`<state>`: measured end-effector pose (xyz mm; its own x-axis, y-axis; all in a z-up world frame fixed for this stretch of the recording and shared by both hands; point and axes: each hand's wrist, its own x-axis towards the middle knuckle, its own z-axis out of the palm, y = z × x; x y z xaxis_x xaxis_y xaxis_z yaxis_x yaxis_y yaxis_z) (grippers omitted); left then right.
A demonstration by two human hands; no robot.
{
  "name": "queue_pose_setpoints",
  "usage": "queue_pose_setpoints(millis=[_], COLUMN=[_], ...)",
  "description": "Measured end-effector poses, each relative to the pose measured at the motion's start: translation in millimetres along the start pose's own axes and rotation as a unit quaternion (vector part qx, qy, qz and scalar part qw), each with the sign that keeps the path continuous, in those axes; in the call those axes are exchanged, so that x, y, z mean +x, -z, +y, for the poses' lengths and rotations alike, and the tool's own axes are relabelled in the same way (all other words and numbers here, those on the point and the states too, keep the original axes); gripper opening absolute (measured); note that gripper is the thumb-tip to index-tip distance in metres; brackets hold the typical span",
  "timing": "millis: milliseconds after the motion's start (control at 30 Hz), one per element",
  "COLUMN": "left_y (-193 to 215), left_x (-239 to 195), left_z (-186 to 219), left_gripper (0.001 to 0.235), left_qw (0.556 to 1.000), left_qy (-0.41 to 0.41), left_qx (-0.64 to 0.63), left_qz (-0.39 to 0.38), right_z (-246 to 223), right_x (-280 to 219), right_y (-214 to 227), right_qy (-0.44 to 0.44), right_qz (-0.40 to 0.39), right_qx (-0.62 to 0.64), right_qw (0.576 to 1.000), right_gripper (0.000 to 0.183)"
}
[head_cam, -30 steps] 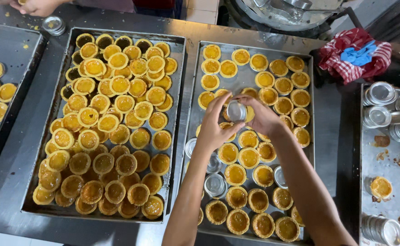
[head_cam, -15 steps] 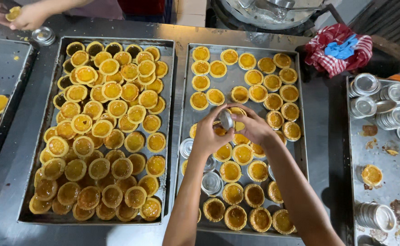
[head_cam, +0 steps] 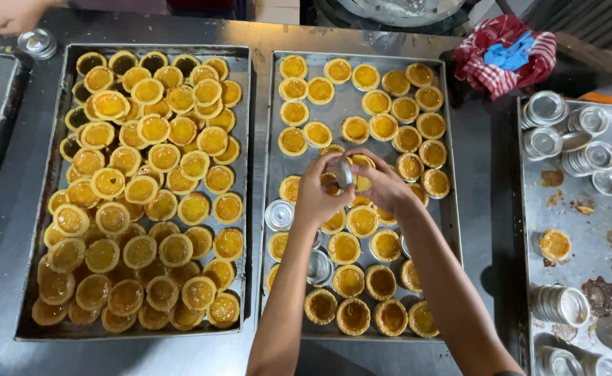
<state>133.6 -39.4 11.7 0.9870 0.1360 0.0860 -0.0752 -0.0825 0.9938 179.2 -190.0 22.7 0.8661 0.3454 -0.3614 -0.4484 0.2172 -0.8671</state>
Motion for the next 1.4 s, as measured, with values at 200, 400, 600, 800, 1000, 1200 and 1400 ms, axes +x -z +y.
queue_pose_setpoints(millis=[200,400,600,800,1000,1200,1400], left_y=[-6,-9,-10,1,15,9,12], left_x=[-4,-3,-10,-30,-60,-114,-149], left_z=[-11,-20,-4,-7,7,10,1], left_gripper=[0.070,0.071,0.066,0.072,0.076,0.075,0.078], left_qw=[0.997,0.996,1.000,0.993,0.990,0.981,0.981], left_qy=[0.074,0.059,-0.017,-0.057,-0.076,-0.090,-0.081], left_qx=[-0.022,-0.013,-0.015,-0.089,0.008,0.075,0.058], left_qz=[-0.019,-0.061,-0.020,-0.052,-0.120,-0.153,-0.166], right_z=[-1,-5,0,4,34,38,73], right_x=[-7,-13,-16,-30,-63,-140,-172], right_y=[8,9,11,12,19,-15,-12], right_qy=[-0.013,-0.007,0.023,0.040,0.004,-0.043,-0.015], right_qz=[0.000,0.002,-0.020,-0.055,0.014,0.082,0.103], right_qx=[-0.025,-0.092,-0.046,-0.074,-0.121,-0.138,-0.048], right_qw=[1.000,0.996,0.998,0.995,0.993,0.986,0.993], right_gripper=[0.042,0.053,0.049,0.056,0.068,0.087,0.067])
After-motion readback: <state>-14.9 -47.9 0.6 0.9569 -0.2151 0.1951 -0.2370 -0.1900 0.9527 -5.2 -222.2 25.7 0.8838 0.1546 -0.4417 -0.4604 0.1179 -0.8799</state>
